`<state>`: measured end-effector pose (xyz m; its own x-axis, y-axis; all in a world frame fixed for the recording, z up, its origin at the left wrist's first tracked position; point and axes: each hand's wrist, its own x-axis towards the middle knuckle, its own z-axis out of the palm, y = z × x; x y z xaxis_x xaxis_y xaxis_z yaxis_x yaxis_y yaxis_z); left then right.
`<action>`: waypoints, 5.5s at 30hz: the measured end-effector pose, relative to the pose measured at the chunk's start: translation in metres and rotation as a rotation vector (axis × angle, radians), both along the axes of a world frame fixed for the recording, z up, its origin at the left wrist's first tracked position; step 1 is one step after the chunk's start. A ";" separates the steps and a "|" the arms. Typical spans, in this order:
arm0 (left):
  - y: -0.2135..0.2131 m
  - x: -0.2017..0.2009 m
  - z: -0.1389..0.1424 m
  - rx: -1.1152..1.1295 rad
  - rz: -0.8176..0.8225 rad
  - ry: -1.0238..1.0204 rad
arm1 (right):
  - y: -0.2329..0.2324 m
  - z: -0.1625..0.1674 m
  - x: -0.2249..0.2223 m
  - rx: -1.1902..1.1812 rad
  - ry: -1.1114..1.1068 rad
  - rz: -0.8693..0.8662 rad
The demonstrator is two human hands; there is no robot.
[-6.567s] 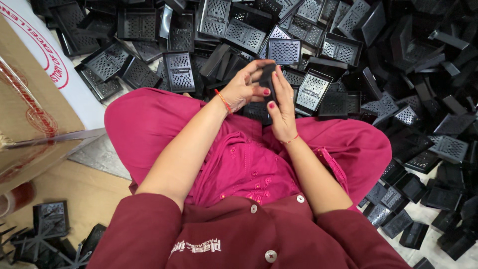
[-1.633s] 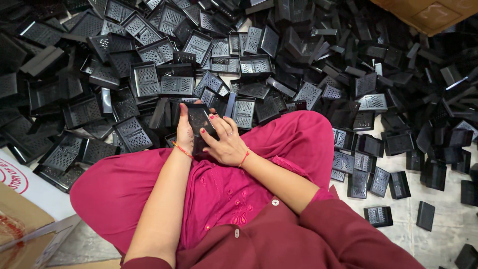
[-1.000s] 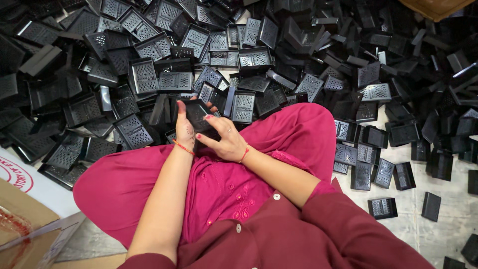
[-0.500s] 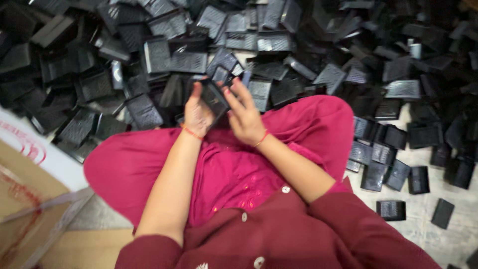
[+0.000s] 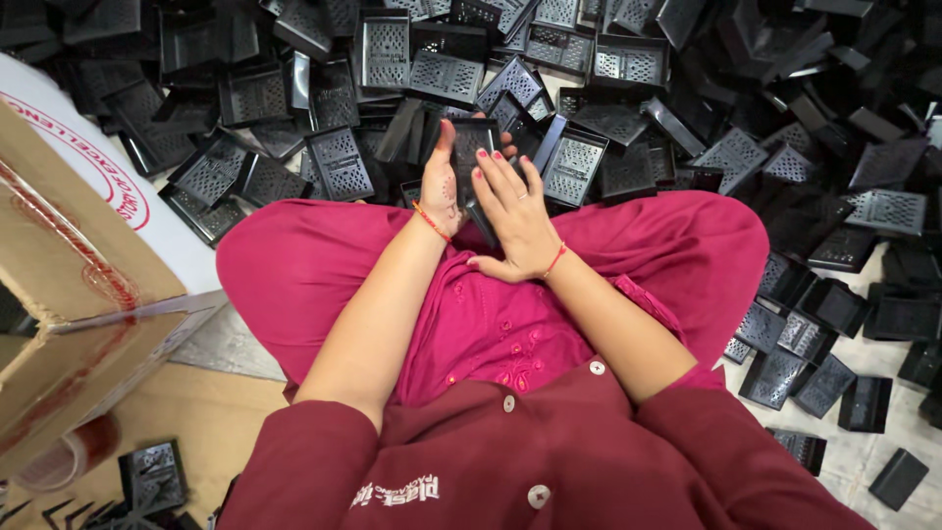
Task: The person sits on the floor among a large pile of black plastic grater-like boxes, picks up individual boxes, turns them over in both hands, and places them into a cardboard box beside them. The pick-inspect-place cycle repeats continuously throughout the episode.
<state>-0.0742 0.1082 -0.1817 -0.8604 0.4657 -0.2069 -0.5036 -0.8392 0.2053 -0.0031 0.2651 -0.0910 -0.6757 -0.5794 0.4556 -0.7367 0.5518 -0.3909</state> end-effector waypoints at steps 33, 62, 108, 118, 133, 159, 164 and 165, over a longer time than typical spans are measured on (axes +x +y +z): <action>0.003 0.014 0.047 -0.515 -0.100 0.309 | 0.020 -0.001 -0.010 -0.467 -0.411 -0.293; -0.001 0.018 0.041 -0.422 -0.133 0.243 | 0.019 -0.026 0.000 -0.552 -0.412 -0.213; 0.003 0.010 0.014 -1.340 0.131 0.674 | 0.034 -0.042 -0.013 -0.863 -0.482 -0.313; -0.056 0.070 0.104 -1.720 0.423 0.789 | 0.036 -0.057 -0.013 -0.826 -0.718 -0.232; -0.417 0.192 0.180 -2.742 0.842 0.600 | 0.028 -0.070 -0.020 -0.070 -0.314 -0.743; -0.025 -0.002 0.039 -0.802 -0.179 0.268 | 0.022 -0.044 -0.046 -1.047 -0.706 -0.488; -0.021 0.000 0.045 -0.443 -0.200 0.335 | 0.006 -0.049 -0.028 -0.873 -0.797 -0.321; -0.022 0.001 0.048 -0.391 -0.220 0.323 | 0.004 -0.052 -0.028 -0.883 -0.817 -0.324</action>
<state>-0.0734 0.0865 -0.1342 -0.7999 0.5831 -0.1420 -0.5180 -0.5513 0.6541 -0.0307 0.2690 -0.1426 -0.9989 -0.0431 -0.0164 0.0174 -0.0217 -0.9996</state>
